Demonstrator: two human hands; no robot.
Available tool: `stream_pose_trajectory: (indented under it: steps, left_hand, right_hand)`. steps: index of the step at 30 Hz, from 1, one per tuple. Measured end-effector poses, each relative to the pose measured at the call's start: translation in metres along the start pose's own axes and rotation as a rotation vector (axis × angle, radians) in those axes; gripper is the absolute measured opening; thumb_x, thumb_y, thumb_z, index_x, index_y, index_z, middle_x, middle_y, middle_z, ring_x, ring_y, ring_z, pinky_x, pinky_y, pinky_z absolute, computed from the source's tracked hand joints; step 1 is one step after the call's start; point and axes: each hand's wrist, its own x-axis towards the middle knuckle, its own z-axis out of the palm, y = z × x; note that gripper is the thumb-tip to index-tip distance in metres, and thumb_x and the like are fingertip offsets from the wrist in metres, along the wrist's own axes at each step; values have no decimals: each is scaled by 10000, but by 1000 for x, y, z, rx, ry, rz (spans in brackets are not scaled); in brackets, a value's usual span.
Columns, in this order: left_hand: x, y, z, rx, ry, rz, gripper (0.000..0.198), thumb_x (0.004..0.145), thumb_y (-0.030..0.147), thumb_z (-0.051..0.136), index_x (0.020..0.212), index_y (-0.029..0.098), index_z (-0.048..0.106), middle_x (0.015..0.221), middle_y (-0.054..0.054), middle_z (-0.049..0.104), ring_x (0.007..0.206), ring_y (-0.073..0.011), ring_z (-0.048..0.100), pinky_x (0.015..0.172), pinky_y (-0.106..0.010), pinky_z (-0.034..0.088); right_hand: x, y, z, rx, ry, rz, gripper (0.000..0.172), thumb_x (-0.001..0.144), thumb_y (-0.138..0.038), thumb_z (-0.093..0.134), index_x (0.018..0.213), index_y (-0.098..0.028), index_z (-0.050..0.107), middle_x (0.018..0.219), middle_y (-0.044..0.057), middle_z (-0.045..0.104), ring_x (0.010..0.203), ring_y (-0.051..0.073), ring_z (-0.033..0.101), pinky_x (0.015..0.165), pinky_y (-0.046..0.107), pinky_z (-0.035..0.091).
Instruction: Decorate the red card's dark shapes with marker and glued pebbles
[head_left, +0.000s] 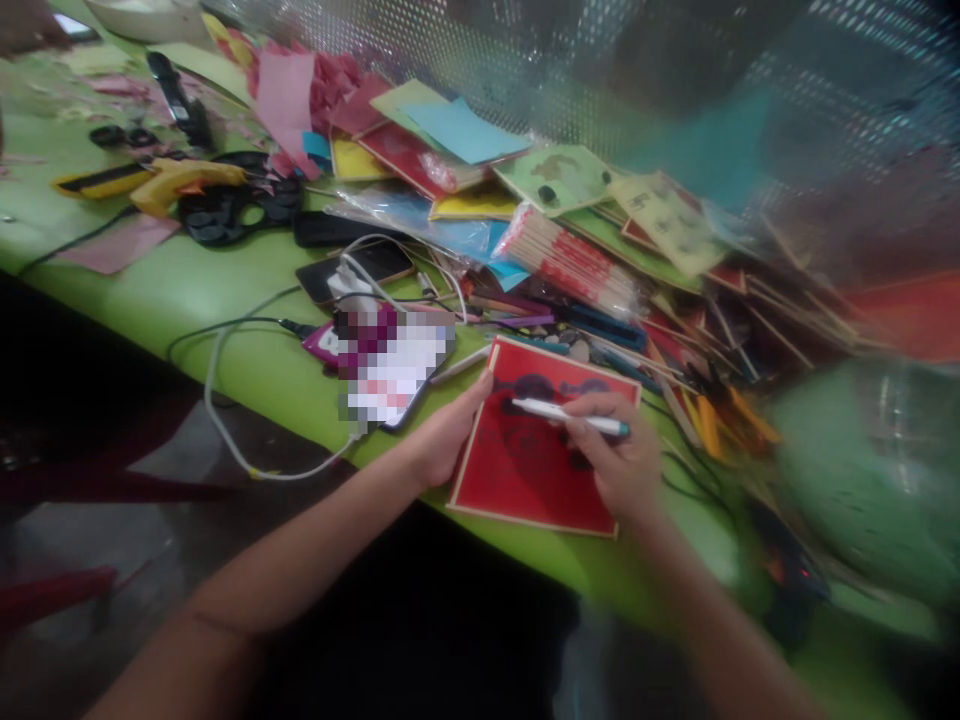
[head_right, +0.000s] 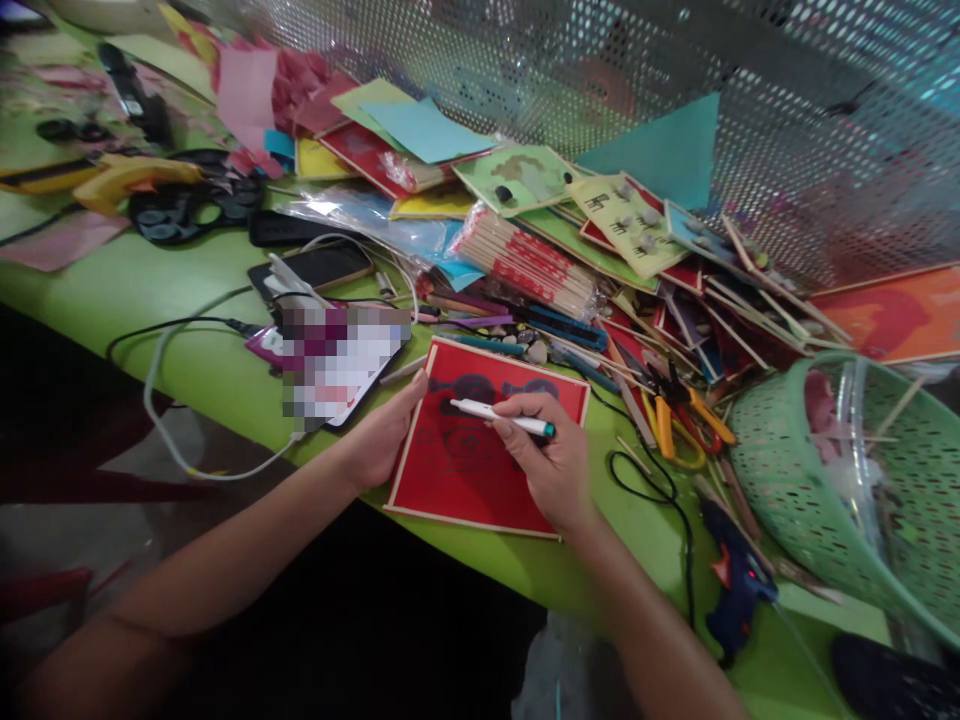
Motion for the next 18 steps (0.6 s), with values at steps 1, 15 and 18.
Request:
stream_pose_trajectory:
  steps: [1, 15, 18]
  left_hand:
    - [0, 0, 0, 0, 2, 0, 707, 990, 670, 601, 1517, 199, 596, 1304, -169, 777, 1202, -356, 755, 1133, -568, 538]
    - [-3, 2, 3, -34, -18, 9, 684, 1018, 667, 556, 1491, 178, 624, 1344, -172, 757, 1275, -349, 716, 1154, -539, 520]
    - [-5, 4, 7, -24, -39, 9, 673, 1021, 701, 512, 1429, 190, 673, 1320, -153, 772, 1260, -342, 723, 1146, -537, 524]
  right_hand:
    - [0, 0, 0, 0, -5, 1, 177, 941, -429, 777, 989, -258, 773, 851, 0, 756, 648, 116, 647, 561, 231, 501]
    - [-1, -8, -13, 174, 166, -58, 183, 931, -417, 788, 941, -246, 726, 788, -6, 744, 606, 139, 677, 525, 255, 524]
    - [3, -11, -25, 215, 343, -136, 195, 908, -402, 798, 883, -236, 698, 743, -15, 699, 608, 144, 689, 489, 242, 480]
